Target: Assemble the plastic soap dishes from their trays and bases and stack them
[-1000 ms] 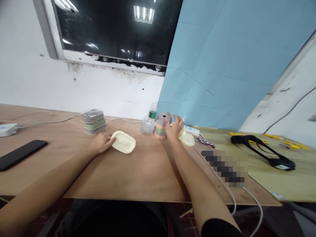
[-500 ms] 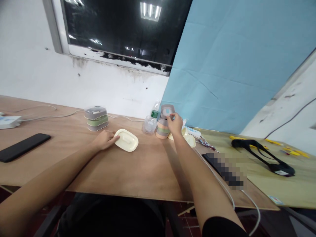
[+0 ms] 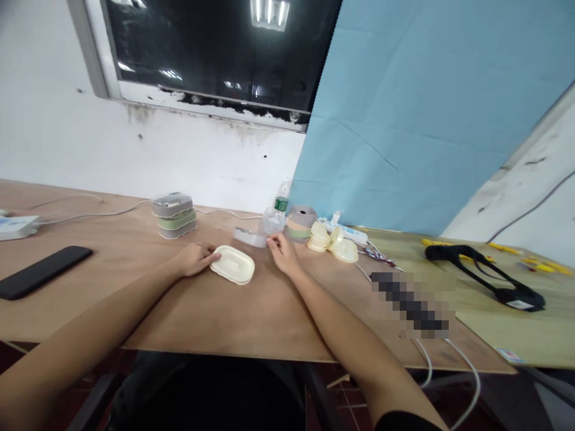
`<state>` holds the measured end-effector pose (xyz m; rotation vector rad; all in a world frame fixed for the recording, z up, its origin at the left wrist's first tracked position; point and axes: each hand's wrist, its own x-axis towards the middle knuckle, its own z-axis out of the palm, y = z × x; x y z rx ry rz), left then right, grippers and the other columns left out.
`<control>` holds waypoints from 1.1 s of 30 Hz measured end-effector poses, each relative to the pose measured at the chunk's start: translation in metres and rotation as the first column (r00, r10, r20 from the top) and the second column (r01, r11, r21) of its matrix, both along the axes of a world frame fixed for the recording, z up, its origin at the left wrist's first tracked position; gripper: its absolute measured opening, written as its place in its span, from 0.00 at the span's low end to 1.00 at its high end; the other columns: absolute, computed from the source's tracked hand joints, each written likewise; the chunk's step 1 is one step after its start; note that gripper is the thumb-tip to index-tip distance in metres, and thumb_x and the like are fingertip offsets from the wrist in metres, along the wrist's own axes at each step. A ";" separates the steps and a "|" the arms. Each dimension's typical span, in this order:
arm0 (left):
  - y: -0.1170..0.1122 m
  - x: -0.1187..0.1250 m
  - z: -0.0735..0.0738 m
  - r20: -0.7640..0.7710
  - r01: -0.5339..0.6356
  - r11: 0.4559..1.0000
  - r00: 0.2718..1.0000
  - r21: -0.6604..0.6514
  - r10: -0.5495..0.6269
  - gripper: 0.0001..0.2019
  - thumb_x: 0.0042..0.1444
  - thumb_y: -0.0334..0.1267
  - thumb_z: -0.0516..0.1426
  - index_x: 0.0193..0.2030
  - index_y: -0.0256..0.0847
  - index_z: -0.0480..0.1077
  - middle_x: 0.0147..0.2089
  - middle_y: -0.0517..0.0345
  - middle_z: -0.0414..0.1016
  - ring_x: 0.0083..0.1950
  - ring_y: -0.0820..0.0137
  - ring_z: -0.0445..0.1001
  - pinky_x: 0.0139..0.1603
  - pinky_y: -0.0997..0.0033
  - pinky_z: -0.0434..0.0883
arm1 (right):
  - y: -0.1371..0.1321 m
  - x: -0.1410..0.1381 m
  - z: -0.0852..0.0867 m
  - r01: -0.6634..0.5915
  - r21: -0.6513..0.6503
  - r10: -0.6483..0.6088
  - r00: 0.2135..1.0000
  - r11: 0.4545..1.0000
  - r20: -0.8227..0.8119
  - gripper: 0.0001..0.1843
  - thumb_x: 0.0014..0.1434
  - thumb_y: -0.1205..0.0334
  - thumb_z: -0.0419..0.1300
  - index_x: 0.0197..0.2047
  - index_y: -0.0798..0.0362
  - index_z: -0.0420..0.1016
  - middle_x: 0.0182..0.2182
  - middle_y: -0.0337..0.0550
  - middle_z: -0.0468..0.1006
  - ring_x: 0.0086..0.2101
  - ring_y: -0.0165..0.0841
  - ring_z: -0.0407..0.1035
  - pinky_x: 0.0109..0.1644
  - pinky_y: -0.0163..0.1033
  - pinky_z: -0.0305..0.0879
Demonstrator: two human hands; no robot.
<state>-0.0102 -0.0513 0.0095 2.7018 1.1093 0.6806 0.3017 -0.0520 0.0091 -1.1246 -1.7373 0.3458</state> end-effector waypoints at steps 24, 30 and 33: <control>-0.009 0.004 0.008 0.304 -0.089 0.954 0.936 -0.287 0.178 0.32 0.64 0.58 0.39 0.24 0.40 0.73 0.29 0.58 0.79 0.33 0.66 0.75 0.42 0.70 0.67 | -0.013 -0.037 -0.013 -0.162 -0.170 0.129 0.974 0.972 -0.187 0.26 0.62 0.36 0.45 0.28 0.50 0.63 0.17 0.35 0.66 0.17 0.29 0.64 0.21 0.35 0.56; -0.009 0.003 0.008 0.311 -0.108 0.940 0.926 -0.323 0.213 0.34 0.64 0.59 0.38 0.20 0.40 0.70 0.20 0.57 0.74 0.26 0.69 0.73 0.38 0.71 0.67 | -0.018 -0.021 -0.004 -0.193 -0.036 0.196 0.951 0.981 0.241 0.28 0.65 0.38 0.40 0.34 0.51 0.69 0.24 0.41 0.72 0.27 0.34 0.68 0.33 0.38 0.61; -0.009 0.002 0.008 0.258 -0.112 0.945 0.946 -0.307 0.196 0.34 0.64 0.59 0.37 0.19 0.40 0.68 0.19 0.58 0.72 0.25 0.69 0.72 0.36 0.70 0.66 | -0.011 -0.010 -0.003 -0.245 0.005 0.214 0.856 0.970 0.471 0.32 0.62 0.34 0.41 0.30 0.52 0.70 0.27 0.45 0.74 0.30 0.35 0.67 0.35 0.38 0.59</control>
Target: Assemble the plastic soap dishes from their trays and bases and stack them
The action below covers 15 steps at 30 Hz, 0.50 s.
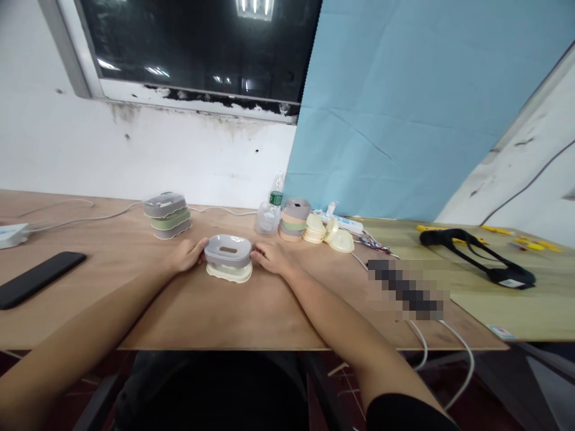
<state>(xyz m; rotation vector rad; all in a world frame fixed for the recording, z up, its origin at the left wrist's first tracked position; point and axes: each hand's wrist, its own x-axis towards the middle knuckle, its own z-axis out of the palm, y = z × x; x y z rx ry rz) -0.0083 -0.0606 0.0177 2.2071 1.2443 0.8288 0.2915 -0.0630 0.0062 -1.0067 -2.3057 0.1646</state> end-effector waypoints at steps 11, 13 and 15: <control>0.003 -0.005 0.002 -0.285 0.058 0.988 0.958 0.142 -0.015 0.34 0.65 0.57 0.35 0.20 0.41 0.67 0.24 0.52 0.73 0.26 0.67 0.70 0.31 0.67 0.60 | 0.014 0.013 -0.004 0.064 -0.074 -0.049 0.982 0.995 0.185 0.30 0.52 0.35 0.59 0.45 0.53 0.77 0.30 0.44 0.77 0.31 0.34 0.69 0.36 0.37 0.60; 0.003 -0.004 0.002 -0.325 0.069 0.985 0.946 0.156 -0.015 0.34 0.65 0.57 0.34 0.21 0.41 0.68 0.24 0.51 0.74 0.26 0.66 0.70 0.31 0.67 0.59 | 0.014 0.013 -0.004 0.088 -0.088 -0.071 0.981 0.992 0.183 0.30 0.51 0.36 0.61 0.45 0.53 0.77 0.30 0.44 0.77 0.31 0.34 0.69 0.36 0.37 0.60; 0.003 -0.004 0.002 -0.364 0.105 0.980 0.931 0.169 -0.037 0.34 0.65 0.57 0.34 0.22 0.41 0.69 0.25 0.51 0.74 0.27 0.66 0.70 0.31 0.67 0.59 | 0.015 0.014 -0.004 0.098 -0.101 -0.079 0.981 0.990 0.176 0.30 0.51 0.36 0.62 0.45 0.53 0.77 0.30 0.43 0.77 0.31 0.34 0.68 0.36 0.36 0.60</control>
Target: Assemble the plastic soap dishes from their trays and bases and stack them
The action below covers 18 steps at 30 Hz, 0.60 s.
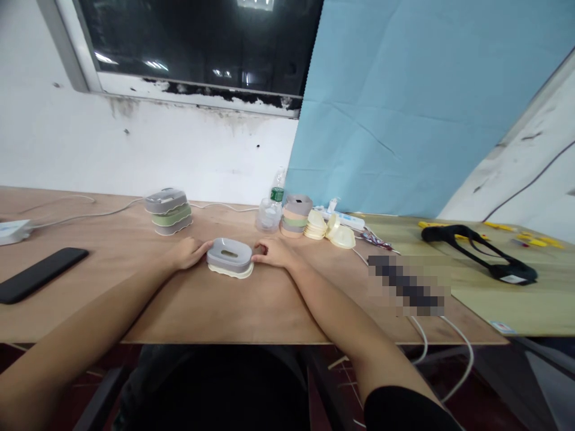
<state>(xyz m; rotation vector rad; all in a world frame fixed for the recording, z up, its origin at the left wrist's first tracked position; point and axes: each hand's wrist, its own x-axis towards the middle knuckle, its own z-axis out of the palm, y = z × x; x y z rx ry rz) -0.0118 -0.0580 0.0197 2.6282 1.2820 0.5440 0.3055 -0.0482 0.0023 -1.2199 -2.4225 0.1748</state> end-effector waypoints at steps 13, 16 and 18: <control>0.001 0.003 -0.003 -0.078 0.017 1.000 0.997 -0.003 -0.017 0.30 0.63 0.58 0.38 0.26 0.41 0.69 0.28 0.54 0.76 0.29 0.67 0.71 0.30 0.69 0.59 | 0.006 0.004 -0.004 0.078 -0.059 -0.080 0.996 0.995 -0.039 0.30 0.48 0.37 0.64 0.45 0.52 0.76 0.29 0.40 0.76 0.30 0.32 0.67 0.34 0.35 0.58; 0.001 0.003 -0.003 -0.042 -0.002 1.000 0.999 -0.019 0.001 0.29 0.62 0.59 0.39 0.27 0.43 0.70 0.29 0.54 0.76 0.30 0.66 0.72 0.31 0.69 0.60 | 0.007 0.003 -0.005 0.106 -0.066 -0.109 0.993 0.992 -0.050 0.27 0.51 0.39 0.63 0.45 0.52 0.76 0.29 0.40 0.76 0.30 0.31 0.67 0.33 0.35 0.58; 0.001 0.003 -0.002 -0.046 -0.040 0.999 0.998 -0.021 0.039 0.30 0.61 0.61 0.39 0.28 0.44 0.71 0.29 0.53 0.76 0.31 0.64 0.72 0.32 0.68 0.61 | 0.006 0.003 -0.006 0.118 -0.050 -0.120 0.992 0.992 -0.038 0.25 0.51 0.41 0.62 0.45 0.51 0.76 0.28 0.39 0.75 0.29 0.31 0.67 0.33 0.35 0.58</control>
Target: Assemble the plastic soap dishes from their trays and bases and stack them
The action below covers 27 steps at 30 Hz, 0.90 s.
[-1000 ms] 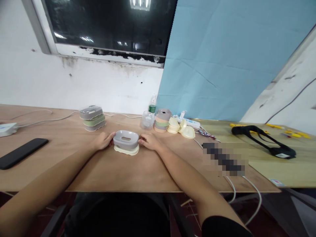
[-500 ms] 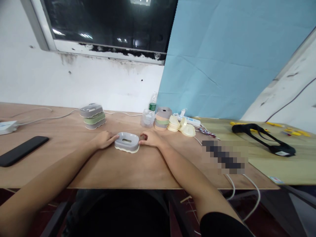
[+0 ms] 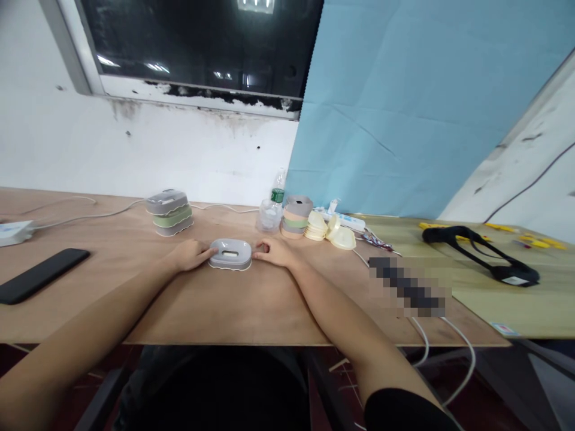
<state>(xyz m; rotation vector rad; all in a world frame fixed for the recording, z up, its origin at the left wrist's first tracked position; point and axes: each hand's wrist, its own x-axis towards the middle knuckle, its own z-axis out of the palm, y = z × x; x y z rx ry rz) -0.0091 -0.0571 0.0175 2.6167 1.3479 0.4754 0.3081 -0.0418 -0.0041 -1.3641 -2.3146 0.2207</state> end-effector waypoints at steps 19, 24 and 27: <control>0.004 0.007 -0.018 0.006 0.091 0.995 0.996 0.033 -0.092 0.54 0.43 0.69 0.56 0.71 0.41 0.45 0.69 0.42 0.55 0.64 0.46 0.61 0.62 0.51 0.58 | 0.048 -0.002 -0.008 0.408 0.194 -0.322 0.875 0.892 -0.361 0.42 0.57 0.54 0.55 0.69 0.60 0.45 0.27 0.41 0.75 0.29 0.38 0.68 0.39 0.43 0.64; 0.001 0.006 -0.016 -0.017 0.062 0.998 0.998 0.028 -0.062 0.54 0.43 0.70 0.56 0.71 0.39 0.46 0.68 0.42 0.57 0.64 0.44 0.61 0.62 0.50 0.56 | 0.051 0.002 -0.006 0.433 0.188 -0.352 0.869 0.882 -0.349 0.29 0.57 0.54 0.55 0.59 0.57 0.63 0.27 0.43 0.76 0.32 0.41 0.69 0.39 0.44 0.63; 0.002 0.006 -0.016 -0.021 0.063 0.997 0.998 0.040 -0.062 0.54 0.43 0.70 0.56 0.71 0.40 0.46 0.68 0.42 0.57 0.64 0.45 0.61 0.62 0.51 0.55 | 0.048 0.006 -0.008 0.436 0.203 -0.338 0.858 0.877 -0.386 0.23 0.58 0.53 0.54 0.54 0.55 0.65 0.26 0.43 0.75 0.32 0.42 0.70 0.38 0.43 0.62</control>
